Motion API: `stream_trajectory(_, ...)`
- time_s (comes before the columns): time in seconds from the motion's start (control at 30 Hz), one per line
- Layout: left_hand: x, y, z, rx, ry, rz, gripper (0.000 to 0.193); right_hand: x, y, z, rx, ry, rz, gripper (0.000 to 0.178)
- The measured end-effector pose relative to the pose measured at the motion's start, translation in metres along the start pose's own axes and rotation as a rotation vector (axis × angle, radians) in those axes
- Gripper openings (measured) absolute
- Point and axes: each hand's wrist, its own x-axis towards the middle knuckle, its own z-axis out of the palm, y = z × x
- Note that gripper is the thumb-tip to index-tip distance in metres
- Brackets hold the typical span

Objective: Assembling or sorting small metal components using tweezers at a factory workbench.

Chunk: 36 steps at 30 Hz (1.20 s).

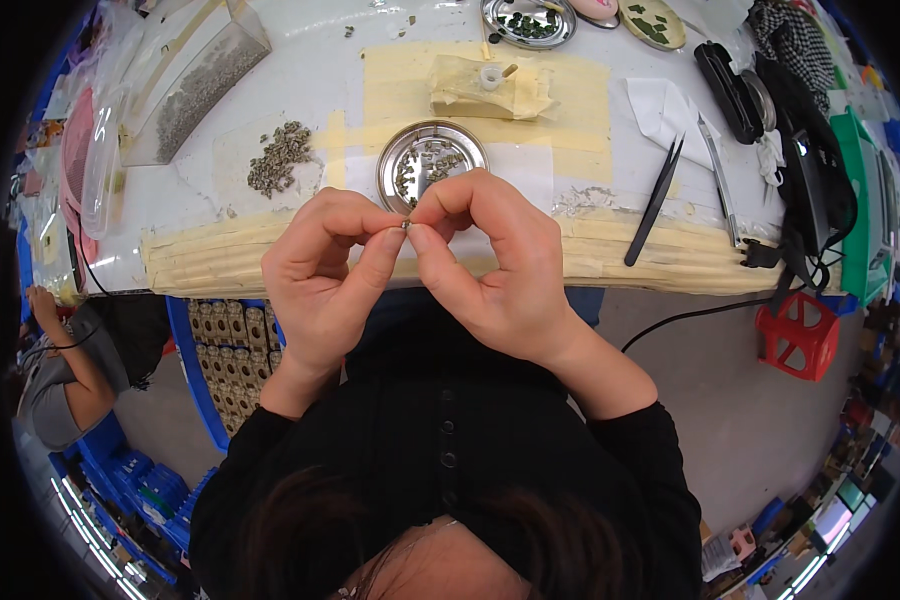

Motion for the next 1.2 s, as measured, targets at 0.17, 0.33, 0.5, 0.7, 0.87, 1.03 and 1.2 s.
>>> stream_trajectory(0.17, 0.000, 0.001, 0.001, -0.023, 0.005, -0.047, 0.009, -0.001, 0.001, 0.001, 0.001, 0.002, 0.027, 0.010)
stream_trajectory(0.33, 0.001, 0.000, -0.001, -0.068, 0.004, -0.087, 0.011, -0.001, 0.004, 0.002, 0.038, 0.006, 0.065, 0.010)
stream_trajectory(0.5, 0.002, -0.001, -0.001, -0.062, -0.004, -0.092, 0.010, 0.000, 0.002, 0.001, 0.066, 0.007, 0.096, 0.010)
stream_trajectory(0.7, 0.002, -0.001, -0.003, -0.036, -0.016, -0.095, 0.007, 0.001, 0.003, 0.000, 0.042, -0.009, 0.087, 0.010)
stream_trajectory(0.87, 0.005, 0.003, -0.006, 0.068, -0.057, -0.053, 0.006, 0.005, 0.000, -0.007, -0.014, -0.072, 0.066, 0.009)
stream_trajectory(1.03, 0.007, 0.013, -0.007, 0.306, -0.091, 0.050, 0.007, 0.010, -0.002, -0.013, -0.137, -0.155, -0.004, 0.010)
stream_trajectory(1.2, 0.008, 0.015, -0.009, 0.334, -0.132, 0.042, 0.007, 0.011, -0.002, -0.014, -0.144, -0.203, -0.019, 0.010)
